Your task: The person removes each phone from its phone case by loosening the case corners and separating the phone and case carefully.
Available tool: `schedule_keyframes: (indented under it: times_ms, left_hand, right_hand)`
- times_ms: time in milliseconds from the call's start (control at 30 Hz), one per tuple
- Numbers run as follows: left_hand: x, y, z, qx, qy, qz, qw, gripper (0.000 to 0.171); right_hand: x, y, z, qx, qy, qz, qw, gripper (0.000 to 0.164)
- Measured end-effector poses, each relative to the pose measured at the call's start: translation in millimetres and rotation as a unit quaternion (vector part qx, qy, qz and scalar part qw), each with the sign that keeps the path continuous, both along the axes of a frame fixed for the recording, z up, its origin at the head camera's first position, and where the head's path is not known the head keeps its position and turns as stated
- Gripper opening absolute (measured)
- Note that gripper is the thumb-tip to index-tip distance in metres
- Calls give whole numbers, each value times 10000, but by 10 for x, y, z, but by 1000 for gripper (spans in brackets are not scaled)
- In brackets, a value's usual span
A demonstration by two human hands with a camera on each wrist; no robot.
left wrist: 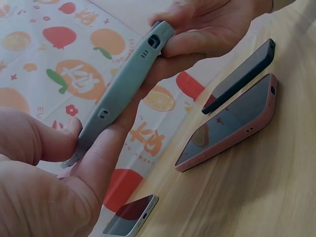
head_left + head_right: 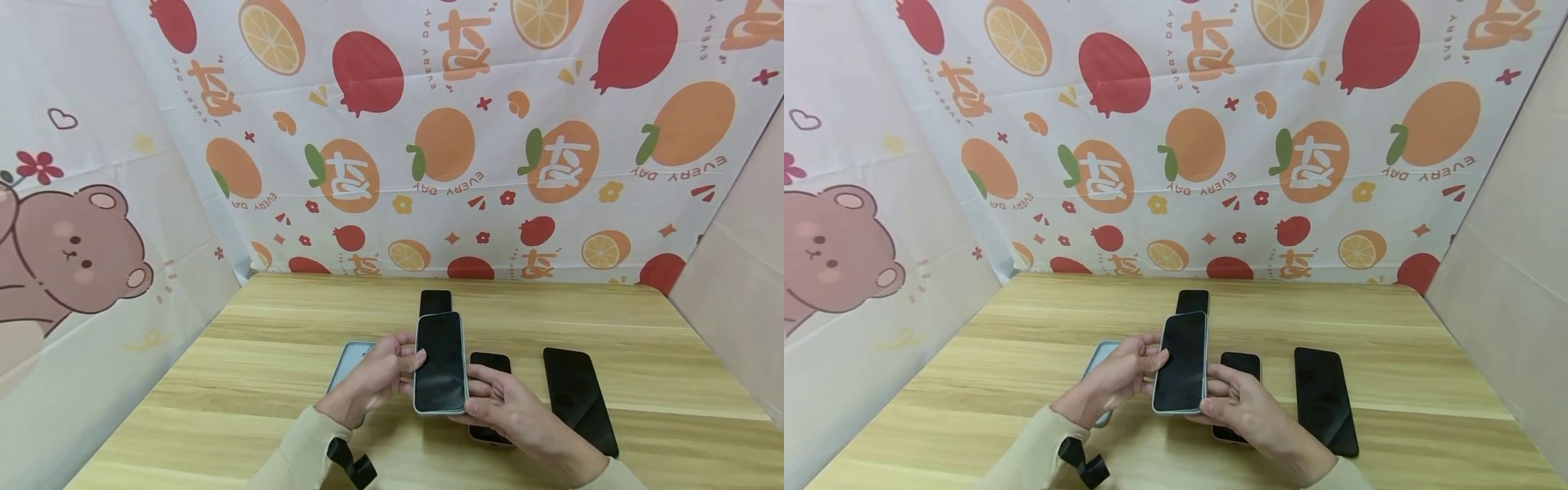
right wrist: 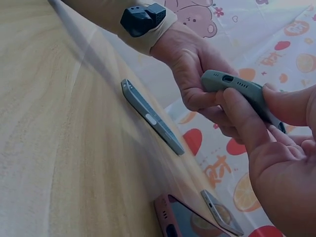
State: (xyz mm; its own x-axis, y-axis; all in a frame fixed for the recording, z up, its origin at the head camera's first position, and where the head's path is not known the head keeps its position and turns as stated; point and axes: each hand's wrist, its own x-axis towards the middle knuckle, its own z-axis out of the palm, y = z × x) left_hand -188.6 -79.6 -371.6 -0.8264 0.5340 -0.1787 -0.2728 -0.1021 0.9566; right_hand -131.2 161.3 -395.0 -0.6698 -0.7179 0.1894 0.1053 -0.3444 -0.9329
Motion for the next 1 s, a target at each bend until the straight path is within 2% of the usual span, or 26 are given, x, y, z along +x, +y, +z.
schedule_keyframes:
  times_ms: [267, 500, 667, 800, 1000]
  left_hand:
    - [-7, -13, -14, 235, -86, -39, 9997, 43]
    - [2, -5, -48, 170, 20, -63, 9998, 42]
    - [13, 23, -57, -161, 149, 89, 9997, 44]
    - [15, 43, -73, -358, 191, 118, 9991, 47]
    - [2, 67, -76, -482, 91, 232, 9985, 41]
  right_hand:
    - [-15, 2, -3, -80, 47, 83, 9999, 56]
    - [-17, 15, -18, 34, -104, 67, 9999, 55]
    - [-19, 20, -8, 460, -127, -260, 9985, 56]
    - [-17, 40, 17, 909, -202, -680, 9933, 65]
    - [-14, 41, 42, 1075, -171, -923, 9898, 74]
